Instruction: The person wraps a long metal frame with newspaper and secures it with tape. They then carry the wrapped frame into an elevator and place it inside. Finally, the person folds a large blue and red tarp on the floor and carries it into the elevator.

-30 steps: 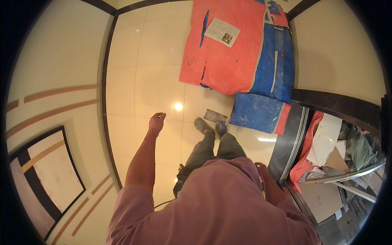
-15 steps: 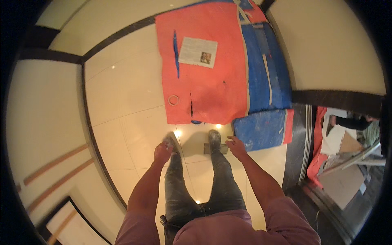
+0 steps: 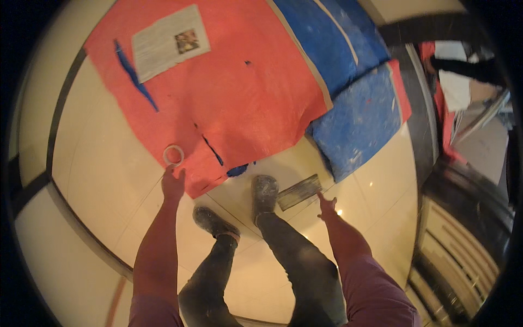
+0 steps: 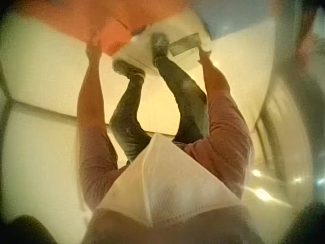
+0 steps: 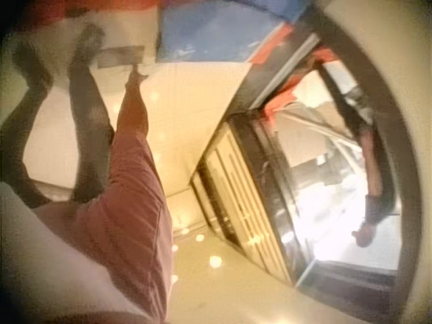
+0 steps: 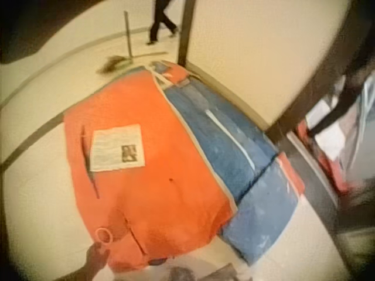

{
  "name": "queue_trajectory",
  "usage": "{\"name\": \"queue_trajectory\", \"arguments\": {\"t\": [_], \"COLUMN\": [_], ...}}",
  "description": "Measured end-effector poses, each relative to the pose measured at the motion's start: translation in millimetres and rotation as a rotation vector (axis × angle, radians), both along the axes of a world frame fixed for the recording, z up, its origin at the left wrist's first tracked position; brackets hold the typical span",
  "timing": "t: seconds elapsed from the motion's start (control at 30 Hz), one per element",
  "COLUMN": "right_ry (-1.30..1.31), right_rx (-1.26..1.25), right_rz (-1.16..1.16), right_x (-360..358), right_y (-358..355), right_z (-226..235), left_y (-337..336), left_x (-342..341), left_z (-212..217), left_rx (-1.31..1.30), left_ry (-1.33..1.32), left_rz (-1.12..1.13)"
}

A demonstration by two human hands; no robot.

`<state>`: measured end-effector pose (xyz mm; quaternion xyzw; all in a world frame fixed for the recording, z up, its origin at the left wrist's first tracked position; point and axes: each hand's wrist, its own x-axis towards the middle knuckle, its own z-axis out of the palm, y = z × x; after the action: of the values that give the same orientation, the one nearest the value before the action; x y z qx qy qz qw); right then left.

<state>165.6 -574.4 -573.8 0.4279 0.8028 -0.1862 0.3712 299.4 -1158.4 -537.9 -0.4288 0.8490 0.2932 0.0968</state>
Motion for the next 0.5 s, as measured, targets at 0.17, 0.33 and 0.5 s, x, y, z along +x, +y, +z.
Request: {"name": "queue_trajectory", "arguments": {"t": [0.17, 0.33, 0.5], "right_ry": [0.249, 0.416, 0.673], "right_rx": [0.094, -0.272, -0.768], "right_rz": [-0.146, 0.625, 0.909], "right_x": [50, -37, -115], "right_y": [19, -37, -164], "right_z": [-105, -3, 114], "left_y": [-5, 35, 39], "left_x": [21, 9, -48], "left_z": [-146, -108, -48], "left_rx": [0.069, 0.112, 0.204], "left_ry": [-0.119, -0.260, -0.298], "left_rz": [0.143, -0.136, -0.007]}}
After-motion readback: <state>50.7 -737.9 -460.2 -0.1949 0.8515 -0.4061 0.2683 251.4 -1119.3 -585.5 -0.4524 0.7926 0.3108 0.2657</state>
